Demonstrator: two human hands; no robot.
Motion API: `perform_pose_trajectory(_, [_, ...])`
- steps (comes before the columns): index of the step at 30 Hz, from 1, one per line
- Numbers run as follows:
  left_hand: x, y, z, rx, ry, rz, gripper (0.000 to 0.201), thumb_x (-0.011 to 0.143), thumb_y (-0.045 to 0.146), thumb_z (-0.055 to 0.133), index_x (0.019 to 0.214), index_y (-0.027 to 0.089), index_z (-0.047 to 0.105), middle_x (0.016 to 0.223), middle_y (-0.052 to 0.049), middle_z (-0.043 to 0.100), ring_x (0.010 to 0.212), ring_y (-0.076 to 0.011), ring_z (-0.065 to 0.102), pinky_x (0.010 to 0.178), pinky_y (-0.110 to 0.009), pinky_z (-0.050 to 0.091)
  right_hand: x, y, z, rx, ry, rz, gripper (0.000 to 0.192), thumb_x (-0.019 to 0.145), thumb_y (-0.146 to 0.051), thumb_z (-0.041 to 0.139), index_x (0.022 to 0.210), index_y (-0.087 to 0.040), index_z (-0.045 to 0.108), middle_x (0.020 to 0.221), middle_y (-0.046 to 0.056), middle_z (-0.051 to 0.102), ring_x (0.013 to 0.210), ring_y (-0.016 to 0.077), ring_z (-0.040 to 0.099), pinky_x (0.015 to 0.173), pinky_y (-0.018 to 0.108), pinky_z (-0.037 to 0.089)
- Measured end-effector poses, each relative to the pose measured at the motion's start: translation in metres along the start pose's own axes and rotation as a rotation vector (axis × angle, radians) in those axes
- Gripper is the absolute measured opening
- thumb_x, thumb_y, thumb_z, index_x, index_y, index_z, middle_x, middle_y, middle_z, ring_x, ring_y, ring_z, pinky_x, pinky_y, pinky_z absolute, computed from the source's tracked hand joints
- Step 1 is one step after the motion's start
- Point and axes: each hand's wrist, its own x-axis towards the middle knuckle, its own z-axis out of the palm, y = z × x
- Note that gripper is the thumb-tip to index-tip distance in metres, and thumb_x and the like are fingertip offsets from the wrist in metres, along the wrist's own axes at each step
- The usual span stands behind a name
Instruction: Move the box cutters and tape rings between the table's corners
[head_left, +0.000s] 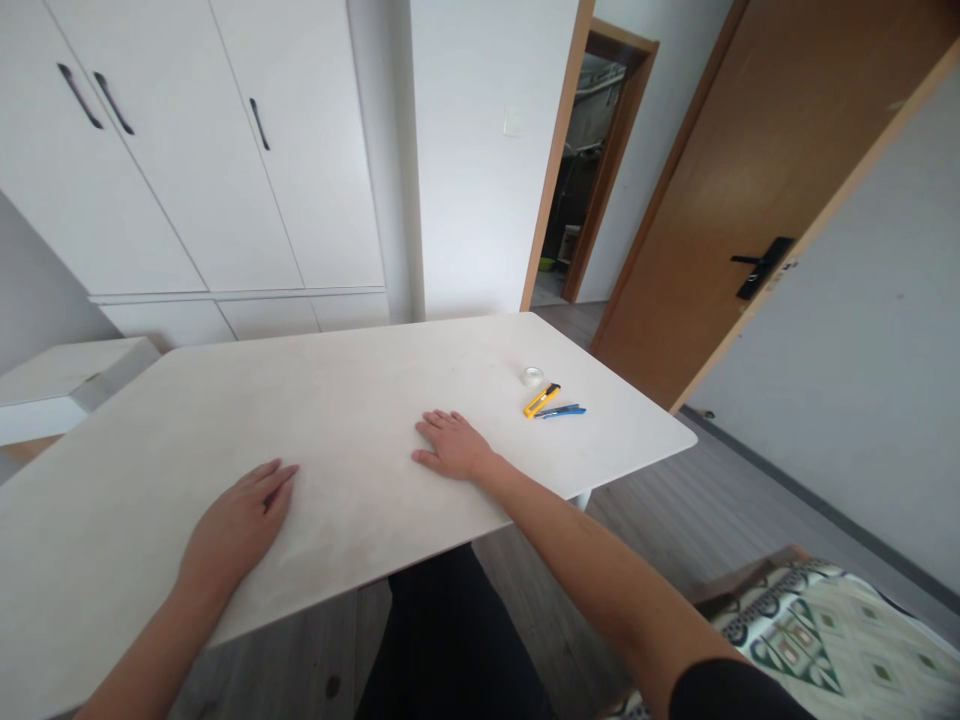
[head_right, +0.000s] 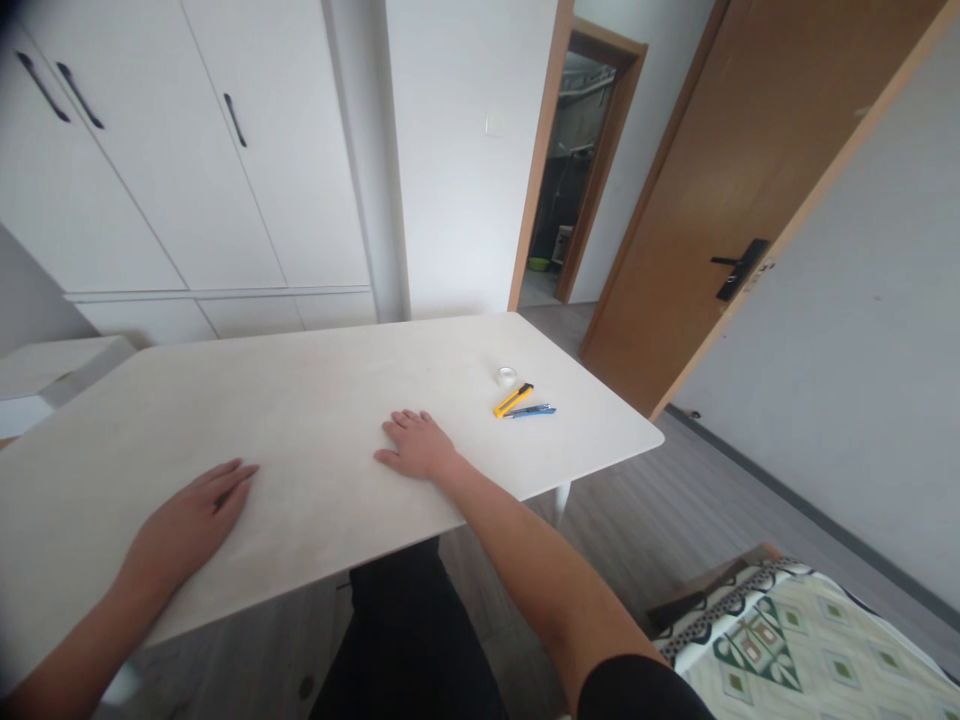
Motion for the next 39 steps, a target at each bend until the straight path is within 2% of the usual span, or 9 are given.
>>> perform_pose_trajectory(8, [0.001, -0.005, 0.003, -0.049, -0.009, -0.013, 0.057, 0.092, 0.053, 0.033, 0.115, 0.018, 0.073, 0.134, -0.014, 0.065, 0.126, -0.032, 0.06, 0.113, -0.049, 0.043, -0.003, 0.003, 0.001, -0.014, 0.007, -0.013, 0.067, 0.098, -0.063, 0.039, 0.146, -0.018, 0.048, 0.157, 0.015, 0.043, 0.145, 0.0302, 0.036, 0.118, 0.049, 0.026])
perform_pose_trajectory(15, [-0.001, -0.005, 0.003, -0.088, -0.009, -0.04, 0.046, 0.088, 0.053, 0.039, 0.111, 0.028, 0.069, 0.13, -0.001, 0.068, 0.127, -0.0302, 0.059, 0.115, -0.052, 0.042, -0.004, 0.002, 0.0, -0.012, 0.017, -0.017, 0.066, 0.098, -0.062, 0.041, 0.145, -0.016, 0.049, 0.156, 0.016, 0.044, 0.145, 0.031, 0.037, 0.118, 0.05, 0.027])
perform_pose_trajectory(17, [-0.001, -0.005, 0.004, -0.082, -0.01, -0.041, 0.047, 0.088, 0.055, 0.038, 0.111, 0.027, 0.069, 0.13, -0.001, 0.068, 0.127, -0.0305, 0.059, 0.115, -0.052, 0.042, -0.004, 0.002, 0.0, -0.01, 0.015, -0.017, 0.066, 0.098, -0.062, 0.041, 0.145, -0.016, 0.049, 0.156, 0.016, 0.043, 0.145, 0.0313, 0.037, 0.118, 0.05, 0.027])
perform_pose_trajectory(25, [0.0, -0.005, 0.005, -0.049, -0.027, -0.033, 0.062, 0.091, 0.056, 0.031, 0.117, 0.017, 0.072, 0.135, -0.013, 0.064, 0.129, -0.0297, 0.057, 0.116, -0.044, 0.04, -0.004, 0.001, -0.002, -0.008, -0.009, -0.002, 0.066, 0.098, -0.062, 0.04, 0.147, -0.017, 0.047, 0.158, 0.015, 0.041, 0.146, 0.0305, 0.035, 0.118, 0.05, 0.026])
perform_pose_trajectory(31, [-0.002, 0.002, -0.001, -0.033, -0.004, -0.033, 0.058, 0.092, 0.052, 0.032, 0.117, 0.02, 0.073, 0.136, -0.009, 0.064, 0.126, -0.0266, 0.06, 0.113, -0.039, 0.044, -0.005, 0.0, -0.004, 0.009, -0.003, 0.002, 0.063, 0.098, -0.058, 0.043, 0.147, -0.018, 0.049, 0.157, 0.015, 0.042, 0.146, 0.03, 0.036, 0.119, 0.049, 0.024])
perform_pose_trajectory(39, [-0.002, 0.008, -0.007, -0.038, 0.016, -0.04, 0.057, 0.093, 0.051, 0.033, 0.116, 0.02, 0.074, 0.134, -0.008, 0.066, 0.124, -0.0264, 0.062, 0.111, -0.04, 0.046, -0.004, 0.002, -0.002, 0.017, -0.003, 0.003, 0.063, 0.099, -0.059, 0.042, 0.147, -0.018, 0.049, 0.157, 0.015, 0.042, 0.146, 0.0291, 0.035, 0.119, 0.049, 0.023])
